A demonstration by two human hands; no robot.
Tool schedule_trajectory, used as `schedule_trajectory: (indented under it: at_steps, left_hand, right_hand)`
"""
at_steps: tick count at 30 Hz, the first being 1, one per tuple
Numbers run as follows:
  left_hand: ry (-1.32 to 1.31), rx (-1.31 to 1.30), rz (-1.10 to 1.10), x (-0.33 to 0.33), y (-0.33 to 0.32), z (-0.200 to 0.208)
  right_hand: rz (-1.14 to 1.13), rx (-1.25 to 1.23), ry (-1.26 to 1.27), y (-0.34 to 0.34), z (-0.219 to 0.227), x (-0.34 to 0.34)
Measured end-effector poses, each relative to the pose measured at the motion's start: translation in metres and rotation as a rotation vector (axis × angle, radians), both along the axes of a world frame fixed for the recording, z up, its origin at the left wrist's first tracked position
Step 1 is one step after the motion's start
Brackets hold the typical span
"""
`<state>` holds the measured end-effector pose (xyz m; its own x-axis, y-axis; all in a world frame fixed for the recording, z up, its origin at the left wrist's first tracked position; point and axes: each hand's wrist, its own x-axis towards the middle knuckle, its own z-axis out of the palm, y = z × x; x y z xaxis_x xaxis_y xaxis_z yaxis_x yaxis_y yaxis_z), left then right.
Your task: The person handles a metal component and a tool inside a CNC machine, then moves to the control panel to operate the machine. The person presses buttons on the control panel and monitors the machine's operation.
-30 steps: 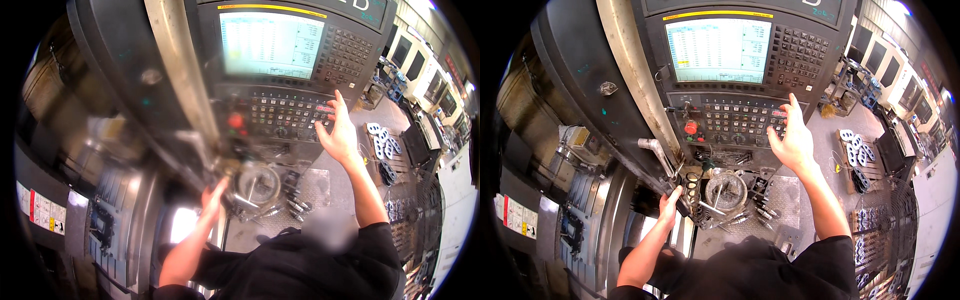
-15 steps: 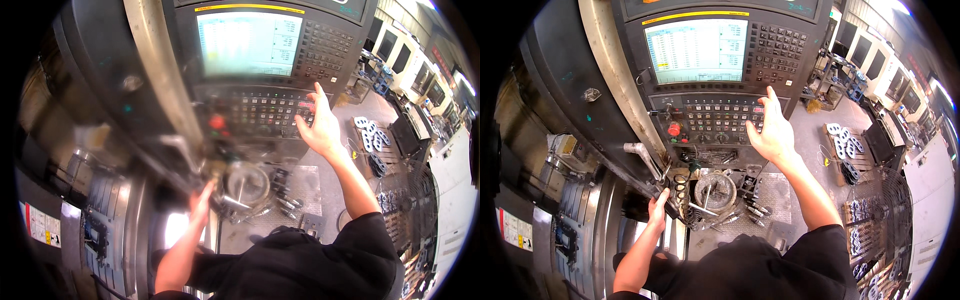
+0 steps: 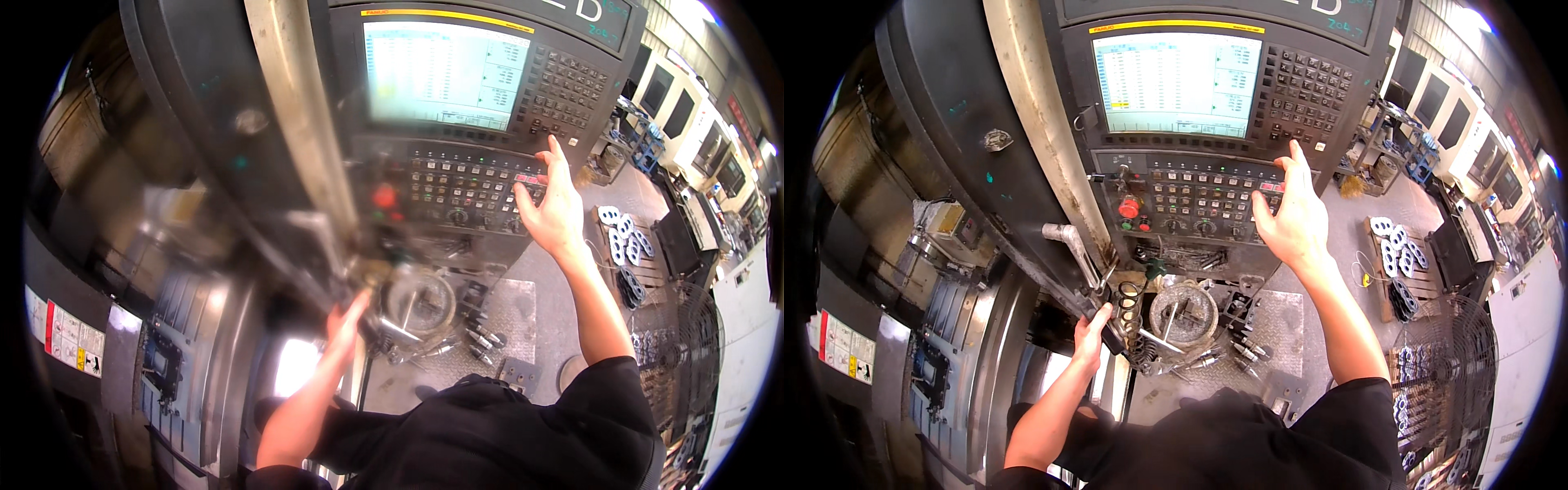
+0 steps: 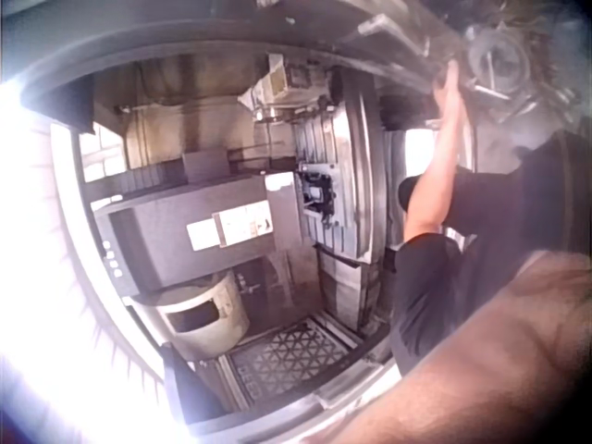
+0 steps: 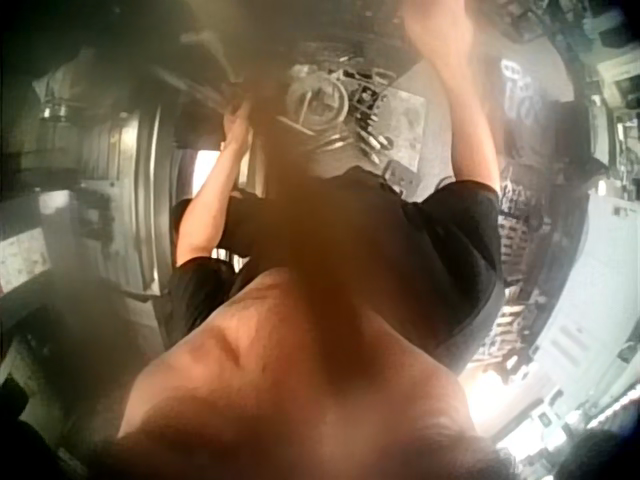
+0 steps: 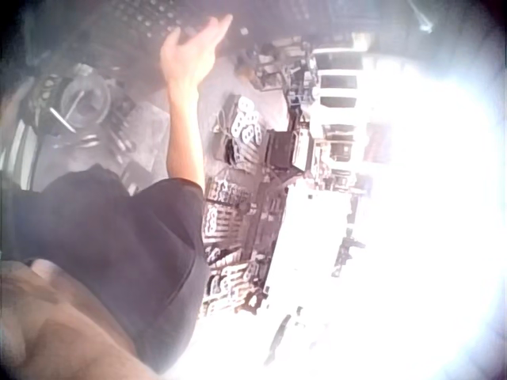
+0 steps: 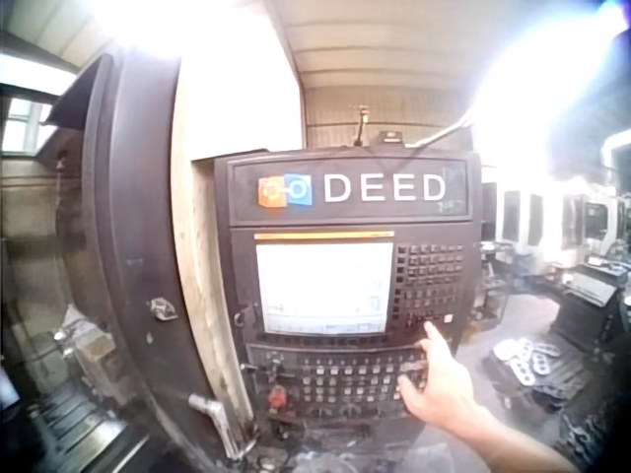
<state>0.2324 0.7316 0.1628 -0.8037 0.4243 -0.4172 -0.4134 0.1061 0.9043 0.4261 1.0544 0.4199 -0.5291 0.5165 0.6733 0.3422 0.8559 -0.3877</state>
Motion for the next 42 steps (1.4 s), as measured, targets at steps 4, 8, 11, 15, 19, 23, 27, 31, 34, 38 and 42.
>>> schedule_trajectory:
  at_steps: [4, 8, 11, 15, 19, 23, 27, 31, 34, 38, 42]
  left_hand:
    - [-0.014, 0.042, 0.028, 0.000, 0.001, 0.000]
    - [-0.040, 0.090, 0.023, 0.005, 0.004, 0.014]
    - [-0.017, 0.125, -0.006, 0.008, 0.006, 0.020]
    - [-0.034, 0.133, -0.001, 0.010, 0.007, 0.025]
    - [-0.052, 0.149, 0.015, 0.012, 0.007, 0.029]
    - [-0.035, 0.143, 0.006, 0.015, 0.007, 0.040]
    - [0.021, 0.147, 0.041, 0.016, 0.010, 0.035]
    - [0.044, 0.164, 0.025, 0.015, 0.009, 0.034]
    - [0.032, 0.142, 0.037, 0.016, 0.012, 0.034]
    - [0.029, 0.118, 0.045, 0.018, 0.012, 0.037]
    - [-0.038, 0.131, 0.025, 0.013, 0.007, 0.030]
  right_hand:
    - [0.006, 0.002, 0.074, 0.003, 0.010, -0.003]
    - [-0.038, 0.037, 0.086, 0.010, 0.032, -0.001]
    - [-0.058, 0.058, 0.073, 0.017, 0.043, -0.001]
    - [-0.093, 0.130, 0.033, 0.027, 0.048, -0.004]
    - [-0.116, 0.161, -0.005, 0.028, 0.048, -0.004]
    - [-0.073, 0.093, 0.084, 0.019, 0.063, -0.002]
    - [-0.067, 0.121, 0.124, 0.027, 0.073, -0.007]
    - [-0.074, 0.162, 0.133, 0.031, 0.081, -0.009]
    - [-0.118, 0.269, 0.108, 0.041, 0.084, -0.012]
    - [-0.079, 0.152, 0.096, 0.037, 0.085, -0.005]
    - [-0.065, 0.056, 0.182, 0.028, 0.065, 0.011]
